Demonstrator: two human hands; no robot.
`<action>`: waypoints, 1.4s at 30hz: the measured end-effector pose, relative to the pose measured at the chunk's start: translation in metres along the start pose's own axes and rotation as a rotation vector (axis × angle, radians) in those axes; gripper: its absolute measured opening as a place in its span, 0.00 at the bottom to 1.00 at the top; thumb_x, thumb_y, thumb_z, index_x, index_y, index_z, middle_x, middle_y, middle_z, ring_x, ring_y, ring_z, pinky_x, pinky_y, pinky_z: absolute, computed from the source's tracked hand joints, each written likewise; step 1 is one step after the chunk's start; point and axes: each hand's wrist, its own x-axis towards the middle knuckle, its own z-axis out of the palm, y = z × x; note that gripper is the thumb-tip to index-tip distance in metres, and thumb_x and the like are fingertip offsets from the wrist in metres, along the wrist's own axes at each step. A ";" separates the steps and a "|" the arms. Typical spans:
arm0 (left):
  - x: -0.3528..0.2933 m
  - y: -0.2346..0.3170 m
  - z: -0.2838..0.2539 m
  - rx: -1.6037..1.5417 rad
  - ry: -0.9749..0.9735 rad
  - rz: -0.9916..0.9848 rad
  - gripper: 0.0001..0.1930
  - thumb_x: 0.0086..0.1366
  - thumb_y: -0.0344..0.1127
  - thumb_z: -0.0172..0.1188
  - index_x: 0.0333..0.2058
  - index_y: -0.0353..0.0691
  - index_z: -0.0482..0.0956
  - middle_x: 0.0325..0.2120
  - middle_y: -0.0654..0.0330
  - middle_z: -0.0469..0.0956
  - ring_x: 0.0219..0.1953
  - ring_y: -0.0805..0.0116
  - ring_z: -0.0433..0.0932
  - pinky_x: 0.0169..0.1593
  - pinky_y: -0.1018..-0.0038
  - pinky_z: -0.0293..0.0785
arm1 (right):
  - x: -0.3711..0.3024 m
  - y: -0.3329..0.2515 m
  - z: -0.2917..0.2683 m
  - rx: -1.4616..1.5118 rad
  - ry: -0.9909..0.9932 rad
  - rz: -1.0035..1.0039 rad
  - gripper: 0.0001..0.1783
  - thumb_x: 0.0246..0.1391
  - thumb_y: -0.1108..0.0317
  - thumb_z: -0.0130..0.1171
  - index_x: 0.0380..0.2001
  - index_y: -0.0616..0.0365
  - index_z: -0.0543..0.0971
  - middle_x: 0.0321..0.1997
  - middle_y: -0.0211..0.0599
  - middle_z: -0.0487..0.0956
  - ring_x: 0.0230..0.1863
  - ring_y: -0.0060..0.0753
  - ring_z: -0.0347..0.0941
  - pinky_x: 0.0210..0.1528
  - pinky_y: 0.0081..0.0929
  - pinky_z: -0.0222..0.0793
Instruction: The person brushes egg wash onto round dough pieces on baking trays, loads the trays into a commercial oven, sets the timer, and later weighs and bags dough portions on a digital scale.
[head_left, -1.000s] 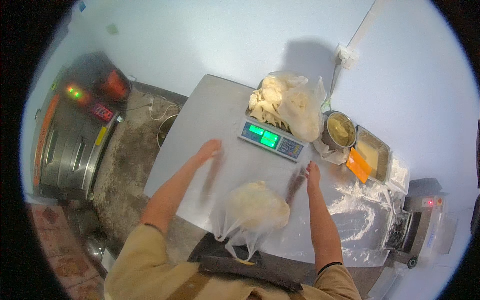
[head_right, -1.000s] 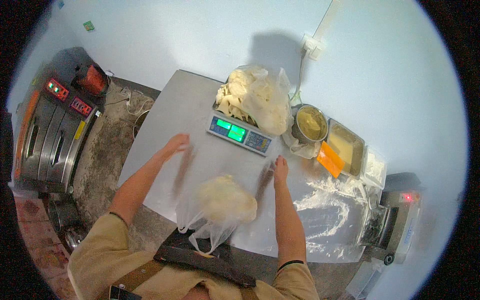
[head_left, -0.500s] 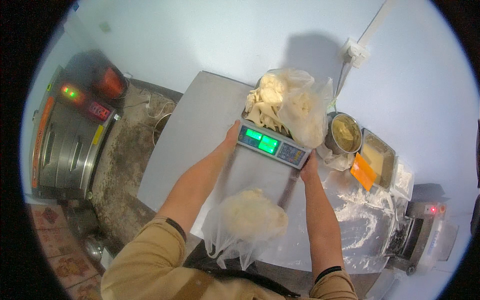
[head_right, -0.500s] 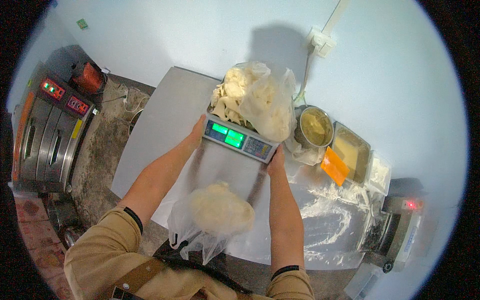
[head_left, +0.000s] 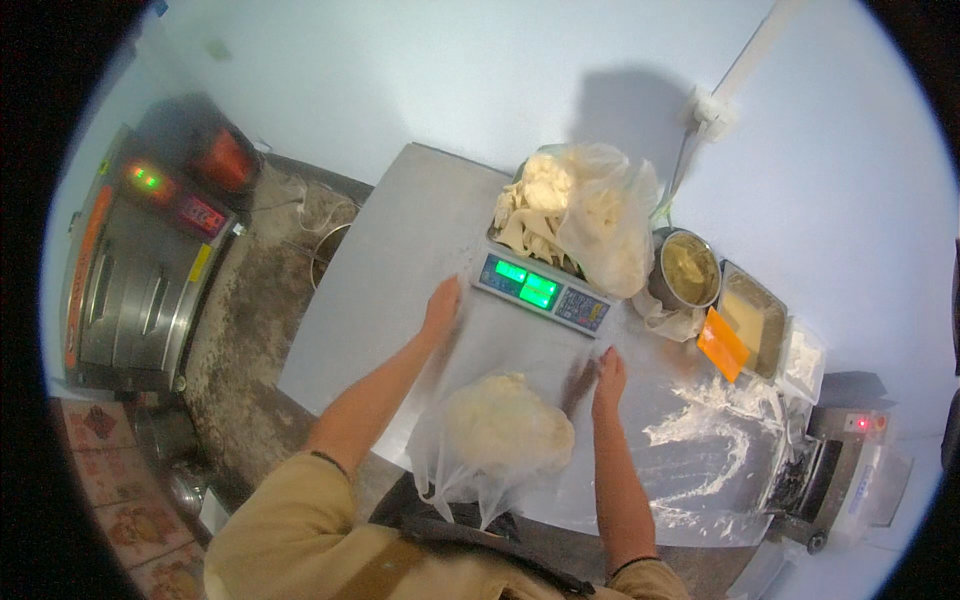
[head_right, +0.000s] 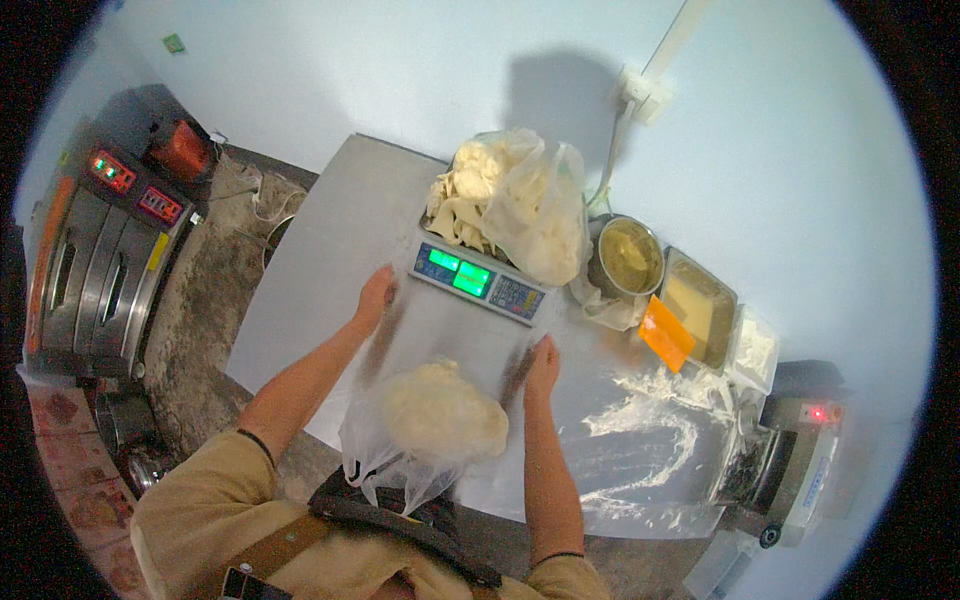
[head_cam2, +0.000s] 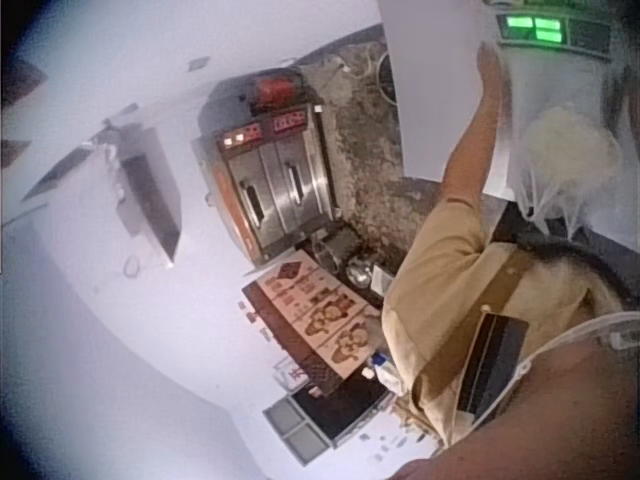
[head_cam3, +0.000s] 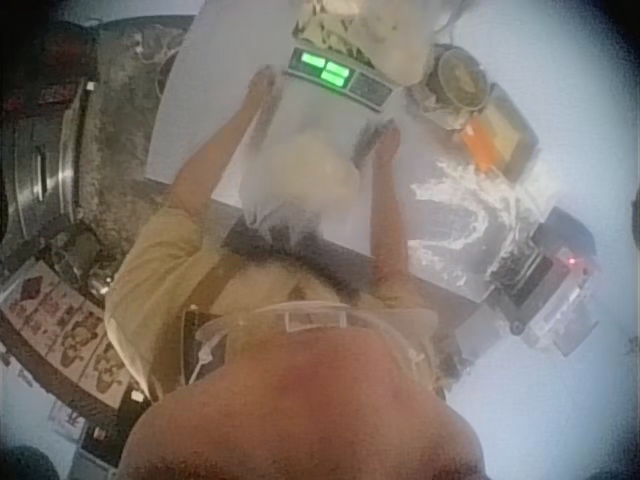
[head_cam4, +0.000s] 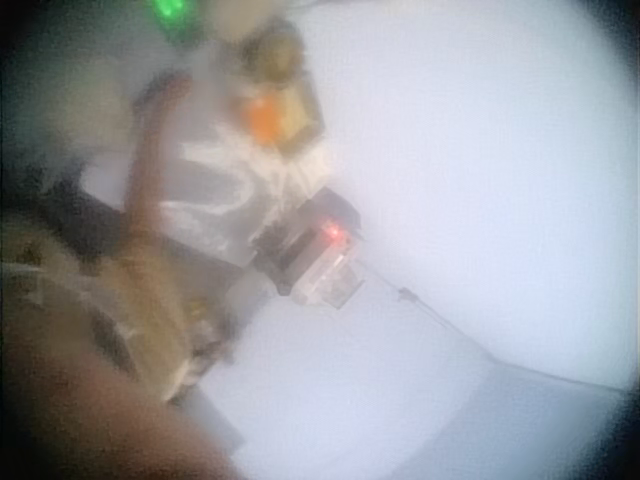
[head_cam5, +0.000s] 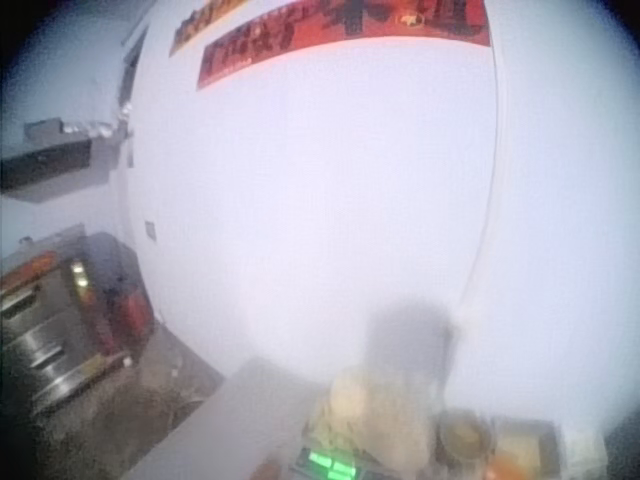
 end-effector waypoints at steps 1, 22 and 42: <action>-0.027 0.001 -0.010 -0.144 -0.029 0.035 0.26 0.77 0.53 0.51 0.61 0.37 0.76 0.53 0.57 0.80 0.54 0.67 0.78 0.59 0.67 0.74 | -0.028 0.013 -0.002 -0.045 -0.005 -0.084 0.25 0.70 0.51 0.55 0.55 0.62 0.79 0.55 0.41 0.77 0.55 0.35 0.72 0.59 0.33 0.66; -0.324 0.111 -0.058 0.357 -0.135 0.494 0.09 0.57 0.29 0.69 0.35 0.35 0.80 0.34 0.55 0.82 0.38 0.61 0.81 0.41 0.62 0.76 | -0.272 -0.017 0.006 -0.716 -0.333 -0.650 0.09 0.50 0.72 0.67 0.37 0.58 0.83 0.32 0.43 0.77 0.43 0.50 0.76 0.54 0.44 0.69; -0.410 0.280 -0.086 -0.112 -0.804 0.919 0.08 0.61 0.31 0.62 0.27 0.33 0.74 0.24 0.51 0.69 0.29 0.48 0.71 0.34 0.59 0.67 | -0.412 -0.040 0.029 -0.688 0.003 -0.783 0.51 0.50 0.56 0.75 0.72 0.59 0.58 0.69 0.55 0.61 0.71 0.58 0.57 0.71 0.49 0.59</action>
